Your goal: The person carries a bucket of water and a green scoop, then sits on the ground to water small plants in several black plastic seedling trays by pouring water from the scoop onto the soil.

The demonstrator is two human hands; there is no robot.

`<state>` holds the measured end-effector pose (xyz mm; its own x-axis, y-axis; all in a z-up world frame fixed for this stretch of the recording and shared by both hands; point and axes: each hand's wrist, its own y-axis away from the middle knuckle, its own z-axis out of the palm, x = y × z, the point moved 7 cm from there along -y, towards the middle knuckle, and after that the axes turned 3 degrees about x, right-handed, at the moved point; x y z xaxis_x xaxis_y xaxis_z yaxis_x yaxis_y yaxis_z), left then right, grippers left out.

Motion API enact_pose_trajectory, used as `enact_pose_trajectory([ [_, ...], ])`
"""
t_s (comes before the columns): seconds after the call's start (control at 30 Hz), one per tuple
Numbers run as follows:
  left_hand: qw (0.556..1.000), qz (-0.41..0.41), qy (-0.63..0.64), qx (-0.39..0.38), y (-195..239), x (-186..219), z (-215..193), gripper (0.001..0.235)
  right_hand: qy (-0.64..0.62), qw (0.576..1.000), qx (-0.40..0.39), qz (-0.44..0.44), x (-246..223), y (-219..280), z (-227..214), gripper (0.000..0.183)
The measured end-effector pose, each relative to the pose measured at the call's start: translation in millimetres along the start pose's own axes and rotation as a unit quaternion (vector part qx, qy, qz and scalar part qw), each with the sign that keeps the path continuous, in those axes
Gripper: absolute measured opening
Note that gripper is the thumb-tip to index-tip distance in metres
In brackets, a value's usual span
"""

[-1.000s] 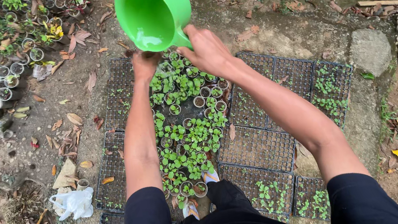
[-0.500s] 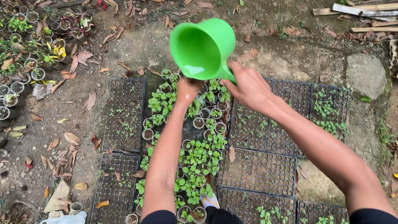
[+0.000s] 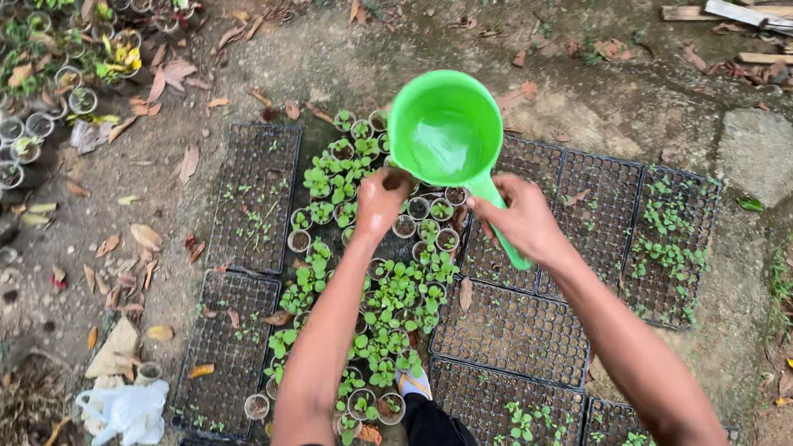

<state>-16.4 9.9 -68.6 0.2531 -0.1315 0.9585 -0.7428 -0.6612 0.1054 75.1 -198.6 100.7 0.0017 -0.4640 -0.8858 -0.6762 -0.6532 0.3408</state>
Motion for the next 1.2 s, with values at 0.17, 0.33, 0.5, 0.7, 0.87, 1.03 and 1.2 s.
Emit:
enact_pose_trajectory([
  [0.17, 0.995, -0.087, 0.018, 0.046, 78, -23, -34, 0.020, -0.042, 0.997, 0.008, 0.066, 37, 41, 32, 0.031],
  [0.33, 0.992, -0.086, 0.066, 0.063, 159, -29, -70, 0.016, -0.091, 0.989, 0.002, 0.113, 63, 105, 71, 0.030],
  [0.5, 0.988, -0.103, 0.096, 0.061, 238, -34, -97, 0.017, -0.151, 0.981, 0.006, 0.122, 77, 193, 110, 0.025],
  [0.7, 0.994, -0.048, 0.097, 0.035, 333, -33, -127, 0.023, -0.229, 0.969, 0.020, 0.093, 83, 301, 160, 0.018],
  [0.87, 0.988, 0.023, 0.154, -0.017, 403, -22, -148, 0.021, -0.328, 0.935, 0.090, 0.100, 93, 411, 202, 0.016],
  [1.03, 0.997, -0.007, 0.032, -0.071, 473, -1, -166, 0.024, -0.394, 0.902, 0.154, 0.083, 93, 512, 224, 0.022],
  [1.2, 0.991, 0.002, 0.051, -0.120, 523, 14, -158, 0.024, -0.438, 0.873, 0.204, 0.068, 104, 597, 237, 0.024],
])
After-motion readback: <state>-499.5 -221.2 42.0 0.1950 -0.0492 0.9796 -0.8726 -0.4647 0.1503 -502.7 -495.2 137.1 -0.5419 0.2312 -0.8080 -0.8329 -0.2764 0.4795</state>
